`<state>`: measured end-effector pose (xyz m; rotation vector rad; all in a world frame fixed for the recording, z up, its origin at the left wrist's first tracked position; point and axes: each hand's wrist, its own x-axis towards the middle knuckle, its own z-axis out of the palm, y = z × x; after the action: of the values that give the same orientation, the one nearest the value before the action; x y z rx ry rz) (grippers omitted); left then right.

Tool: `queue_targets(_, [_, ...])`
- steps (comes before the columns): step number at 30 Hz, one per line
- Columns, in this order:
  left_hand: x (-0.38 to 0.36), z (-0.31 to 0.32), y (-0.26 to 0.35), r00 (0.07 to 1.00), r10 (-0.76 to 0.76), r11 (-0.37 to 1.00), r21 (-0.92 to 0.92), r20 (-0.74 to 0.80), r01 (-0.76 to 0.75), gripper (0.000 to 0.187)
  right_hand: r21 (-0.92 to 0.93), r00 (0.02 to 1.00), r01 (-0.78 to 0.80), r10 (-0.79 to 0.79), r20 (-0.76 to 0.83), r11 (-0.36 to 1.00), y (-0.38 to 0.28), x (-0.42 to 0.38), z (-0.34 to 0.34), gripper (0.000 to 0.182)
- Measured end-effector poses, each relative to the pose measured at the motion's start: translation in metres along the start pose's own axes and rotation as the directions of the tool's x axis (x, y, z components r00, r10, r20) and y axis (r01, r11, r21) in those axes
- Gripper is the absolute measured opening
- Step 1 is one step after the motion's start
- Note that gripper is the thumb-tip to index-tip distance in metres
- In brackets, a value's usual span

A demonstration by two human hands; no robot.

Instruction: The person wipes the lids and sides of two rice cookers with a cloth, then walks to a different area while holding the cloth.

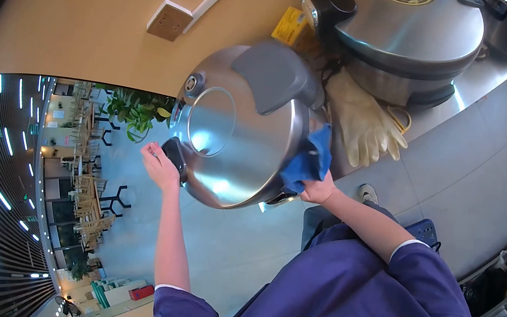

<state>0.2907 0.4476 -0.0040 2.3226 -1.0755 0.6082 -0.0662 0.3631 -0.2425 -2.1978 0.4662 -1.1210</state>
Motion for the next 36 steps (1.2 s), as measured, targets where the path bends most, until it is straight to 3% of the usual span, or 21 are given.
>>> queue_targets(2, [0.0,0.001,0.001,1.0,-0.003,1.0,-0.025,-0.012,0.003,0.041,0.004,0.916,-0.364,0.358,0.183,0.931,0.004,-0.021,0.011,0.065])
queue_targets(3, [0.0,0.0,0.0,1.0,-0.002,0.998,-0.055,-0.022,0.001,0.041,0.008,0.916,-0.361,0.353,0.189,0.932,0.004,-0.025,0.018,0.065])
queue_targets(5, [0.0,0.002,-0.004,1.0,0.001,0.998,-0.069,-0.026,-0.003,0.041,0.213,0.828,-0.484,0.523,-0.201,0.849,0.002,-0.023,0.023,0.077])
queue_targets(6, [0.0,0.003,-0.006,1.0,0.008,0.996,-0.089,-0.025,-0.01,0.041,0.215,0.83,-0.483,0.522,-0.198,0.849,0.001,-0.022,0.025,0.077])
queue_targets(8, [-0.001,0.002,-0.004,1.0,-0.001,0.996,-0.087,-0.024,-0.001,0.042,0.437,0.756,-0.464,0.602,-0.258,0.771,-0.007,-0.012,0.016,0.093])
queue_targets(9, [-0.001,0.001,-0.002,1.0,-0.006,0.996,-0.091,-0.025,0.004,0.042,0.627,0.695,-0.462,0.695,-0.184,0.628,-0.009,-0.004,0.01,0.09])
queue_targets(10, [-0.001,0.001,0.0,1.0,-0.009,0.996,-0.092,-0.03,0.006,0.042,0.625,0.699,-0.46,0.692,-0.184,0.631,-0.002,-0.004,0.006,0.09])
queue_targets(12, [-0.001,-0.001,0.003,1.0,-0.012,1.0,-0.009,-0.006,0.012,0.041,0.785,0.391,-0.583,0.92,0.042,0.212,0.019,-0.01,-0.004,0.082])
queue_targets(14, [0.0,0.0,0.0,1.0,0.002,1.0,-0.012,-0.013,-0.002,0.04,0.903,0.268,-0.304,0.883,0.386,-0.303,0.028,-0.008,-0.025,0.075])
queue_targets(16, [-0.001,0.003,-0.002,1.0,0.006,1.0,-0.025,-0.017,-0.007,0.039,0.759,0.331,-0.133,0.694,0.64,-0.637,0.022,-0.008,-0.076,0.071])
queue_targets(17, [-0.001,0.002,-0.002,1.0,0.014,0.997,-0.071,-0.024,-0.015,0.039,0.708,0.416,-0.074,0.624,0.662,-0.703,0.015,-0.006,-0.101,0.072])
queue_targets(18, [-0.001,0.003,-0.003,0.999,0.021,0.993,-0.119,-0.032,-0.024,0.038,0.716,0.409,-0.078,0.633,0.658,-0.694,0.002,0.002,-0.128,0.072])
queue_targets(20, [0.0,0.005,-0.007,0.999,0.018,0.99,-0.14,-0.031,-0.022,0.037,0.734,0.52,-0.015,0.622,0.585,-0.679,-0.03,0.018,-0.177,0.073])
queue_targets(21, [0.0,0.005,-0.008,0.999,0.026,0.991,-0.131,-0.034,-0.03,0.038,0.81,0.621,-0.101,0.6,0.505,-0.577,-0.039,0.018,-0.192,0.073])
queue_targets(24, [0.0,0.009,-0.015,0.999,0.029,0.987,-0.154,-0.045,-0.036,0.039,0.904,0.496,-0.122,0.764,0.412,-0.409,-0.036,0.006,-0.205,0.078])
queue_targets(26, [0.0,0.004,-0.01,0.999,0.02,0.994,-0.104,-0.033,-0.023,0.04,0.893,0.542,-0.149,0.72,0.433,-0.425,-0.042,0.003,-0.207,0.078])
queue_targets(28, [0.0,0.003,-0.007,1.0,0.004,0.994,-0.109,-0.022,-0.006,0.04,0.9,0.346,-0.157,0.831,0.436,-0.406,-0.055,0.008,-0.205,0.083])
queue_targets(30, [0.0,0.003,-0.007,0.999,0.006,0.997,-0.072,-0.033,-0.009,0.041,0.881,0.318,-0.18,0.822,0.472,-0.437,-0.059,0.0,-0.204,0.074])
queue_targets(33, [-0.001,0.001,-0.005,1.0,-0.001,0.999,-0.053,-0.022,-0.001,0.041,0.747,0.249,-0.562,0.789,0.562,-0.355,-0.06,-0.008,-0.206,0.053])
queue_targets(34, [-0.002,0.0,-0.004,1.0,-0.008,0.999,-0.052,-0.022,0.007,0.041,0.743,0.246,-0.568,0.788,0.564,-0.354,-0.06,-0.011,-0.208,0.053])
queue_targets(36, [-0.002,-0.001,-0.003,1.0,-0.012,1.0,-0.025,-0.006,0.012,0.043,0.775,0.333,-0.279,0.7,0.632,-0.567,-0.057,-0.016,-0.212,0.055])
